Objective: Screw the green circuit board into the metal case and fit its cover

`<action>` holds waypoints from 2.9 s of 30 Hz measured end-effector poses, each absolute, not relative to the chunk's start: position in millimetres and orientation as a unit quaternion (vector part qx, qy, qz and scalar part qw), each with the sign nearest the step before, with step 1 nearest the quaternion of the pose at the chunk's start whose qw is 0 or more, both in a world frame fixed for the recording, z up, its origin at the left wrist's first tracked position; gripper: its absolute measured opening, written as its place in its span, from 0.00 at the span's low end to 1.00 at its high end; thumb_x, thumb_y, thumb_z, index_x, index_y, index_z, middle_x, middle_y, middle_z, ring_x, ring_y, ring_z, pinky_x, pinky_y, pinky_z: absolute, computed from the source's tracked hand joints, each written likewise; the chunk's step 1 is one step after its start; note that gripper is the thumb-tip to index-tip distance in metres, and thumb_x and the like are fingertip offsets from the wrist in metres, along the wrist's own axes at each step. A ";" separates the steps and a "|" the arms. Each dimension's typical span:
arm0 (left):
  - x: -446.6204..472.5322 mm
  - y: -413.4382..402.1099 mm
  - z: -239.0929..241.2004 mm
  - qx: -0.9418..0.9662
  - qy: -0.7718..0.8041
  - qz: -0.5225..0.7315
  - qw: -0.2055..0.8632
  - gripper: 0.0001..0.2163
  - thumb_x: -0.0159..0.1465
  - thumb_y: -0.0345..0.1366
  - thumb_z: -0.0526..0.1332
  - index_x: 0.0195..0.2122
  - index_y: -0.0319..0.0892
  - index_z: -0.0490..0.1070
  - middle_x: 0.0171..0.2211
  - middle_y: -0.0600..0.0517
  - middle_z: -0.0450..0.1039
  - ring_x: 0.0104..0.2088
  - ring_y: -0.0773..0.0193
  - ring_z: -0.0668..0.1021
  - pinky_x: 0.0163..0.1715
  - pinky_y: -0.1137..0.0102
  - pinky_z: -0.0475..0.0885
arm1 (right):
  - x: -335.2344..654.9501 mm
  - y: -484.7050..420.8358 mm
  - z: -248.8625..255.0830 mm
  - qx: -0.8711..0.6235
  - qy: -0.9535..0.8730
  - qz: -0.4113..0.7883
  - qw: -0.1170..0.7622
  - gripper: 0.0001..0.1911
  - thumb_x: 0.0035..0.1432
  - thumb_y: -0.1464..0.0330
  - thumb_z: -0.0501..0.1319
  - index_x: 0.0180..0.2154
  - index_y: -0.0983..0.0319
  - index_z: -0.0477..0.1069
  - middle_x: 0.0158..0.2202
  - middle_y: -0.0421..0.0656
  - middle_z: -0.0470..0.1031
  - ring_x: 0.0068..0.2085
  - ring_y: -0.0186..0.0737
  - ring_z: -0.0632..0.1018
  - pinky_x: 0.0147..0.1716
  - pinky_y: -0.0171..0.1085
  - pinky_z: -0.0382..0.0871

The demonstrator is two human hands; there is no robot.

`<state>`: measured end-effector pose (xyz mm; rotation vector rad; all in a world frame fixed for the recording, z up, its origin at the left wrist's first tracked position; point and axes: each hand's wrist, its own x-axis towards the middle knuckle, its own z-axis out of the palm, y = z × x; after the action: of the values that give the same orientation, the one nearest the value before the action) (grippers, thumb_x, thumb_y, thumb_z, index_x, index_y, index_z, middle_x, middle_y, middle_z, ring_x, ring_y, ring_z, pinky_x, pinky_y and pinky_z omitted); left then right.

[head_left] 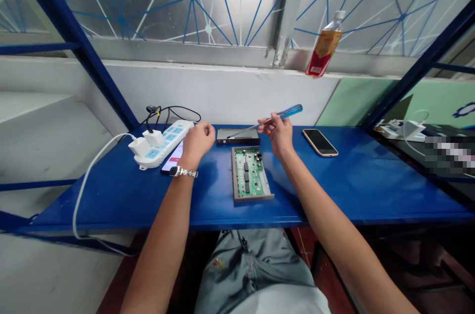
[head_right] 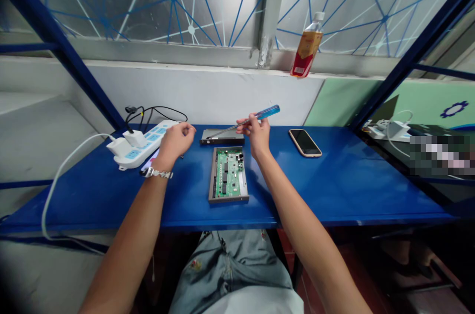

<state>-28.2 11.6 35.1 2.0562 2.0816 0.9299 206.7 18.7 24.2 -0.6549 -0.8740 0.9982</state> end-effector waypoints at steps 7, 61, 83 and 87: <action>-44.2 16.8 34.5 0.601 0.689 0.405 -0.006 0.14 0.69 0.41 0.53 0.41 0.43 0.78 0.32 0.48 0.80 0.34 0.57 0.78 0.36 0.68 0.68 | 153.0 -2.4 8.7 -0.253 -0.499 0.533 0.635 0.22 0.52 0.52 0.73 0.37 0.59 0.69 0.31 0.42 0.83 0.27 0.36 0.82 0.31 0.36 0.80; -73.6 6.7 24.1 0.757 0.574 0.216 0.225 0.11 0.53 0.42 0.68 0.33 0.45 0.84 0.36 0.49 0.83 0.38 0.53 0.82 0.41 0.66 0.74 | 172.2 11.9 -1.9 -0.329 -0.415 0.505 0.681 0.13 0.64 0.60 0.65 0.34 0.59 0.64 0.27 0.42 0.83 0.23 0.36 0.82 0.26 0.33 0.79; -54.0 7.0 17.6 0.746 0.500 0.321 0.301 0.12 0.59 0.42 0.68 0.40 0.40 0.82 0.37 0.45 0.84 0.40 0.56 0.83 0.45 0.62 0.78 | 187.9 12.0 11.3 -0.320 -0.425 0.410 0.741 0.18 0.60 0.53 0.66 0.36 0.58 0.63 0.27 0.41 0.82 0.23 0.35 0.80 0.25 0.33 0.76; -52.1 5.6 18.9 0.743 0.500 0.325 0.303 0.11 0.59 0.40 0.69 0.39 0.40 0.82 0.36 0.46 0.84 0.39 0.56 0.83 0.45 0.62 0.79 | 189.0 12.2 11.3 -0.327 -0.425 0.404 0.741 0.18 0.61 0.53 0.66 0.36 0.58 0.62 0.27 0.41 0.82 0.23 0.34 0.80 0.25 0.33 0.75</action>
<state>-52.1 5.6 18.9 1.9699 1.3252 0.8616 189.0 12.2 11.3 -0.7165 -0.9319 0.8869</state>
